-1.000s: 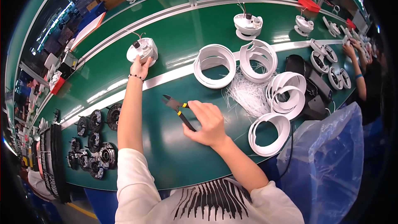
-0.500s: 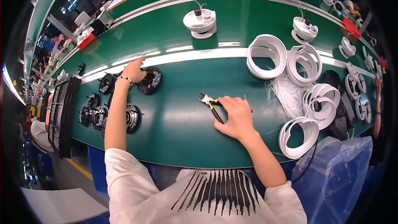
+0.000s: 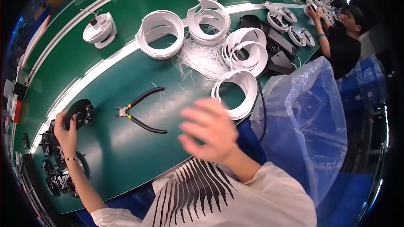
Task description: Assembling LED light components into plastic housings and trimming wires on an assembly line.
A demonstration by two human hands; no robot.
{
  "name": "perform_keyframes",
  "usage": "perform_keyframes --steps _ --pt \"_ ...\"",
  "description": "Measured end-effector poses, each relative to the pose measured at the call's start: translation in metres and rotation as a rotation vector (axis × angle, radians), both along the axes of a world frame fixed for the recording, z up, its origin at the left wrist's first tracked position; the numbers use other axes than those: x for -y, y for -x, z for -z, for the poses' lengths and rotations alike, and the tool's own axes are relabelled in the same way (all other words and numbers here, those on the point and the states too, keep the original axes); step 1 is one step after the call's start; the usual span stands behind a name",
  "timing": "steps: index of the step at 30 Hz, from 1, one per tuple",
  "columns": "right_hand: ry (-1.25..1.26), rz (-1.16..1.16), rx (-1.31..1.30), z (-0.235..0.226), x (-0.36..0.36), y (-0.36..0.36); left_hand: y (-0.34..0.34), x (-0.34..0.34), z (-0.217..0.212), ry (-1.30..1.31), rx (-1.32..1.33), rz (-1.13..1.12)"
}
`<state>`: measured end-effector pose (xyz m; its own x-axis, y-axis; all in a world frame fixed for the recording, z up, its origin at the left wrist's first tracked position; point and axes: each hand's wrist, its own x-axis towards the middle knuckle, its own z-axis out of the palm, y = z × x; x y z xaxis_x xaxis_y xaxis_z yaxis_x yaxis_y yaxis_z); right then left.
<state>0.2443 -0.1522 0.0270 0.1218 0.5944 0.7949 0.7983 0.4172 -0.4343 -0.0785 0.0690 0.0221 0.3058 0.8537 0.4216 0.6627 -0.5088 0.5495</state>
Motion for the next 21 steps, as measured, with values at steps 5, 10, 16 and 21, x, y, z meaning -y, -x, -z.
perform_keyframes --steps 5,10,16,21 --pt "0.41 0.504 0.138 -0.021 0.033 -0.071 -0.049 0.031 0.009 0.163 0.508 0.076" --pt "0.746 0.388 0.071 -0.013 0.038 -0.097 -0.081 0.046 0.021 0.357 0.777 0.186" --pt "0.643 0.427 0.164 -0.029 0.029 -0.083 -0.079 0.06 0.024 0.649 1.112 0.122" --pt "0.366 0.022 -0.064 -0.057 -0.012 -0.033 -0.086 0.062 0.022 0.665 1.246 0.098"
